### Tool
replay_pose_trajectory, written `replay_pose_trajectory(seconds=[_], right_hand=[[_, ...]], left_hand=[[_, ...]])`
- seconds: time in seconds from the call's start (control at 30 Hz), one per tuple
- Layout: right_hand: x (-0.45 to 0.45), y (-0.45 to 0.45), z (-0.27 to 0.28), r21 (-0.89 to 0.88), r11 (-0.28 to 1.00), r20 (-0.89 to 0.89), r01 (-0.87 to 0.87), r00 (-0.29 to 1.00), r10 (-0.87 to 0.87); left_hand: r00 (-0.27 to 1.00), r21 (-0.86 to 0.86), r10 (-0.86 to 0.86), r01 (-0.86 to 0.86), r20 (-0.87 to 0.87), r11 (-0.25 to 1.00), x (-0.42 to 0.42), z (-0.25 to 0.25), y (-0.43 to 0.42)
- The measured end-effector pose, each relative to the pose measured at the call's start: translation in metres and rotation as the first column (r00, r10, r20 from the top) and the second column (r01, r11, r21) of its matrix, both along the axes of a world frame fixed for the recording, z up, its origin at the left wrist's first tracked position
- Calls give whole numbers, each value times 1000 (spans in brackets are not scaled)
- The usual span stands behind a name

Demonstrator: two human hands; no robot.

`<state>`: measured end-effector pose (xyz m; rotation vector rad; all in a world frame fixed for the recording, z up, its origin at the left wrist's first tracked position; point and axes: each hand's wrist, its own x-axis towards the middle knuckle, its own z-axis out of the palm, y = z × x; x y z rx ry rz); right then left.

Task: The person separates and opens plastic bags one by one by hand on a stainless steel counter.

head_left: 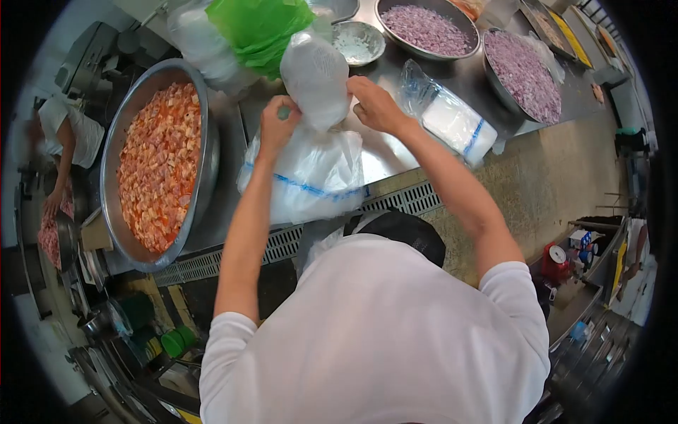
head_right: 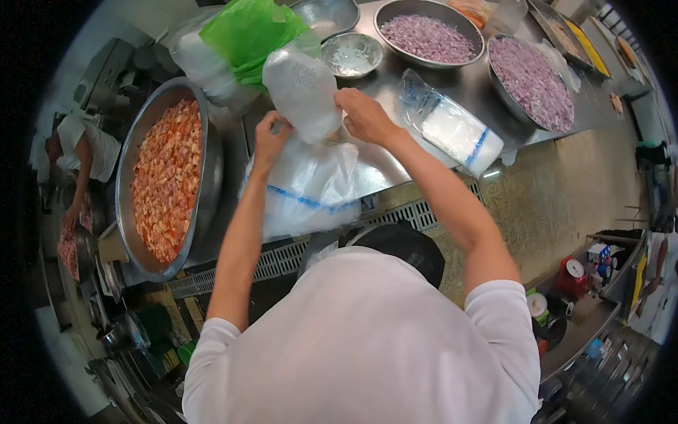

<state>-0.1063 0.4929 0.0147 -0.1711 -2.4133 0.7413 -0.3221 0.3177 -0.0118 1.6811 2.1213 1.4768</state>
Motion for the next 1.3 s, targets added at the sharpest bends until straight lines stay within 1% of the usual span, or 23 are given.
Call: replay_pose_trajectory(seconds=[0.07,0.17,0.2,0.23,0.37,0.4,0.43,0.5,0.57,0.63,0.73,0.83,0.93,0.97,1.0,1.07,1.1,1.13,1.17,1.2,1.23,1.27,1.3], right_hand=[[6,-4,-6,-211,976,-144,63,985,-94],[17,-5,-3,-582,798,-213,153,919,-331],[22,-7,-5,-623,765,-169,160,928,-332],[30,-14,-9,-667,725,-117,172,937,-330],[66,-71,-28,-746,640,199,183,979,-48],[71,-92,-24,-812,527,290,250,957,-7],[73,-105,-44,-806,539,312,246,949,34],[61,-138,-44,-674,707,173,215,976,-131],[52,-147,-49,-682,708,166,180,982,-90],[46,-138,-35,-846,500,306,186,937,170],[48,-133,-5,-797,580,335,171,923,189],[54,-120,1,-692,721,316,26,910,270],[63,-100,17,-915,362,196,180,981,8],[66,-82,6,-870,448,151,208,976,-159],[65,-64,-4,-817,520,85,248,944,-318],[54,-50,40,-813,579,-222,63,885,-409],[58,-47,87,-820,532,-392,-213,886,-249],[63,-46,138,-769,433,-560,-470,822,-104],[68,-49,175,-623,528,-569,-577,797,201],[69,-53,199,-455,559,-497,-694,718,488],[60,-53,212,-311,760,-335,-570,815,473],[45,-49,222,-120,897,-179,-425,898,402],[34,-40,226,105,955,-42,-276,959,282]], left_hand=[[946,248,323,-317,15,915,43,3,2],[874,-199,431,-392,224,898,94,-10,-34],[968,-556,244,-233,-56,798,116,-12,-51],[990,-540,101,-138,-97,830,132,-28,-65],[926,-413,257,-127,276,902,129,-63,-79],[873,-411,278,-100,401,906,125,-56,-81],[807,-399,292,-77,514,914,121,-48,-79],[768,-350,271,-65,580,934,123,-34,-80],[757,-315,263,-80,598,946,129,-26,-80],[775,-282,279,-135,567,950,136,-12,-78],[610,-350,302,-42,733,936,148,36,-82],[492,-245,169,94,854,965,140,28,-88],[-33,121,-127,-150,991,981,123,51,-85],[-240,440,-452,-103,859,892,111,57,-92],[-216,486,-459,92,862,869,110,70,-92],[-172,500,-479,462,861,732,112,115,-90],[-37,309,-345,540,938,783,113,137,-84],[521,120,-307,361,797,925,115,155,-75],[902,50,-95,82,422,995,115,168,-66],[992,56,-78,83,-95,995,76,175,-54],[918,226,44,51,-393,973,66,207,-37],[550,349,309,-34,-776,937,53,227,-24],[685,335,227,26,-692,942,41,244,-6]])
